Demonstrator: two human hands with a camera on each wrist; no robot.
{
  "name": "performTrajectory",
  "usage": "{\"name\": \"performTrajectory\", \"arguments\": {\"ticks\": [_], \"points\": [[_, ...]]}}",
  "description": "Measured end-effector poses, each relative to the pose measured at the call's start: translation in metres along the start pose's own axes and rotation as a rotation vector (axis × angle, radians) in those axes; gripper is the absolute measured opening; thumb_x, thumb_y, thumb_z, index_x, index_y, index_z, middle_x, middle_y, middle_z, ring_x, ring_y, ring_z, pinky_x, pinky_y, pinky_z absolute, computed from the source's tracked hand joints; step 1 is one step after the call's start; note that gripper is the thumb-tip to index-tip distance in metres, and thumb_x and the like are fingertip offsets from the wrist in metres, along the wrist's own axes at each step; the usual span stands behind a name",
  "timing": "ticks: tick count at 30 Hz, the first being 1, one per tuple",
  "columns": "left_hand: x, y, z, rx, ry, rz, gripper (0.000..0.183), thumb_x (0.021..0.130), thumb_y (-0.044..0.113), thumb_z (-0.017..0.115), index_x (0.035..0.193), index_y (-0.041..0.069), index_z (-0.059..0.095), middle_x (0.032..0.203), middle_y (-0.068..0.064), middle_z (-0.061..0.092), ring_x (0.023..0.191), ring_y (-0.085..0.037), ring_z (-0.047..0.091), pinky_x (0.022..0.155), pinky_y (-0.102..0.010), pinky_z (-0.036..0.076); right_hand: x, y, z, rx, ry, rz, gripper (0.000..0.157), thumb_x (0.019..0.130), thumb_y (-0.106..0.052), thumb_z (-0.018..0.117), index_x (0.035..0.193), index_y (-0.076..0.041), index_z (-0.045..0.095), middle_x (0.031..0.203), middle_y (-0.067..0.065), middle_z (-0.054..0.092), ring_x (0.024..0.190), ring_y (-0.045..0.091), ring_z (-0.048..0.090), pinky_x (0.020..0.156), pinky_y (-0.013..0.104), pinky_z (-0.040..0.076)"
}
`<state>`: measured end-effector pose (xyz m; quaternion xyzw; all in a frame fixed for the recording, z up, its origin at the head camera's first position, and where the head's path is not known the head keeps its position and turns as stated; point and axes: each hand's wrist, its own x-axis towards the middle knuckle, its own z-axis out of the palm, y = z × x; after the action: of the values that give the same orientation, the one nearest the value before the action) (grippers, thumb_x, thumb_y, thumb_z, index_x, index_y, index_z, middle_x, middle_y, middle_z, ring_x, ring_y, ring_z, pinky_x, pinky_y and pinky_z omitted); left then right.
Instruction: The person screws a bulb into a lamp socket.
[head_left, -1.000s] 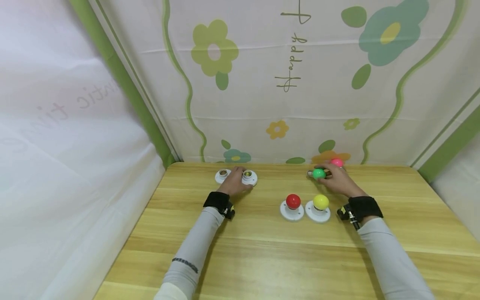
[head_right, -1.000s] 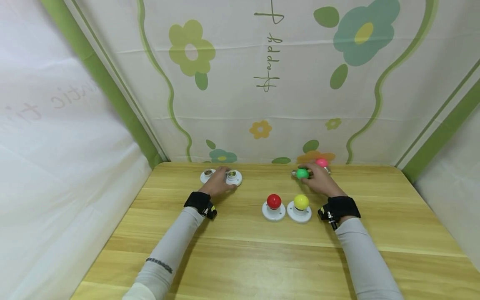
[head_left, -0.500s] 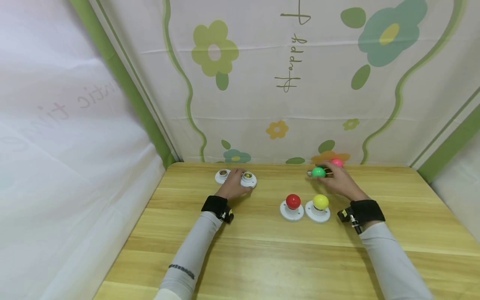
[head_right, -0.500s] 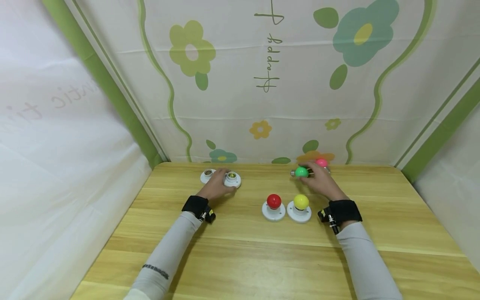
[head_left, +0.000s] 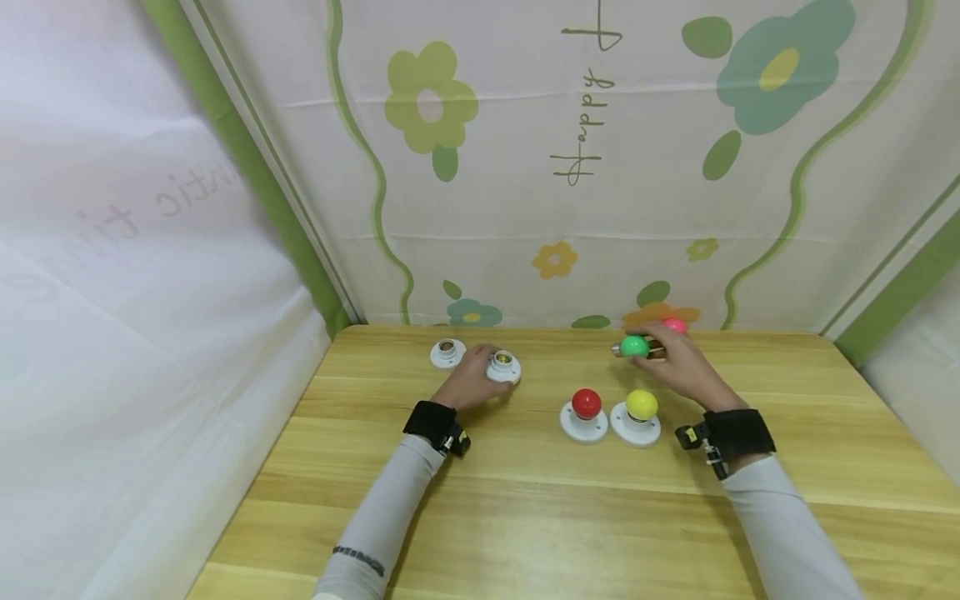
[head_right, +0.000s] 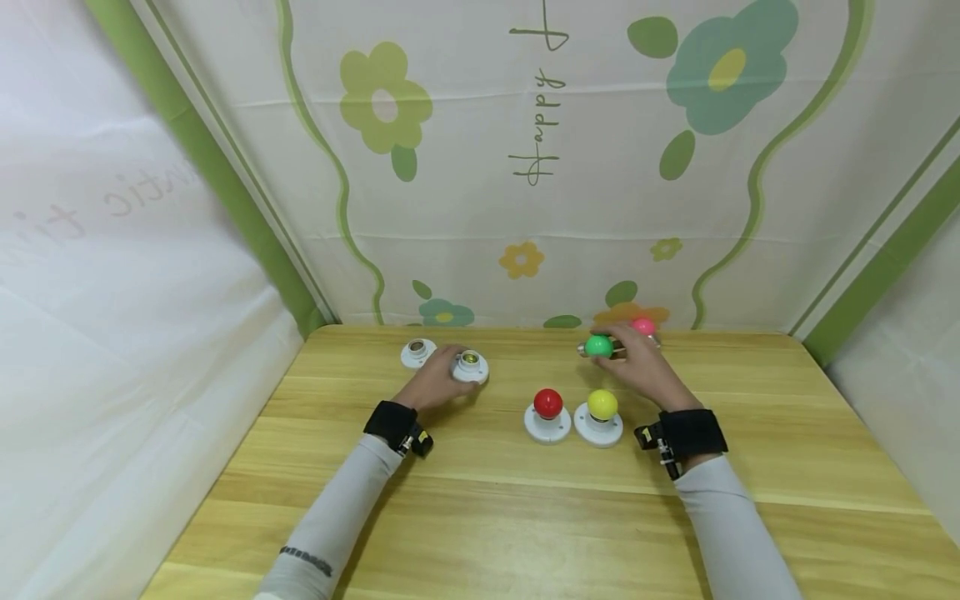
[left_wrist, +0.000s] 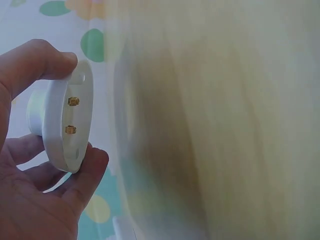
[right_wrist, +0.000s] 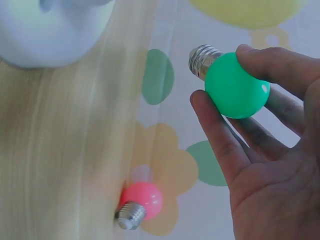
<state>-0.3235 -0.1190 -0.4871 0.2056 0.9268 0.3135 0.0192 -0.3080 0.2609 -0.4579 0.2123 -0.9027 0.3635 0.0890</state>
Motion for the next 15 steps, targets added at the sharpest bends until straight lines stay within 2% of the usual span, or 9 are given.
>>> {"name": "performTrajectory", "arguments": {"ticks": [5,10,15], "points": [[-0.003,0.005,0.002,-0.008,0.003,0.015,0.072,0.08,0.039,0.074,0.138,0.007,0.047,0.139,-0.011,0.044,0.119,-0.023,0.046,0.099,-0.037,0.045,-0.001,-0.007,-0.001,-0.034,0.015,-0.053,0.045,0.088,-0.016,0.071,0.13,-0.011,0.057,0.119,0.008,0.057,0.099,0.026,0.058,0.083,0.048,0.055],[-0.006,0.011,0.006,-0.038,0.02,0.043,0.072,0.08,0.036,0.075,0.138,0.005,0.047,0.137,-0.011,0.045,0.115,-0.022,0.049,0.098,-0.037,0.046,-0.001,-0.016,-0.003,-0.059,0.019,-0.093,0.047,0.087,-0.017,0.072,0.132,-0.01,0.057,0.121,0.009,0.057,0.102,0.027,0.058,0.083,0.05,0.054],[-0.008,0.018,0.009,-0.071,0.017,0.051,0.075,0.079,0.033,0.077,0.14,0.003,0.044,0.138,-0.011,0.046,0.119,-0.022,0.048,0.101,-0.037,0.044,-0.002,-0.028,-0.005,-0.063,0.016,-0.116,0.052,0.087,-0.019,0.073,0.134,-0.009,0.054,0.12,0.009,0.058,0.099,0.026,0.059,0.082,0.05,0.054]]}}
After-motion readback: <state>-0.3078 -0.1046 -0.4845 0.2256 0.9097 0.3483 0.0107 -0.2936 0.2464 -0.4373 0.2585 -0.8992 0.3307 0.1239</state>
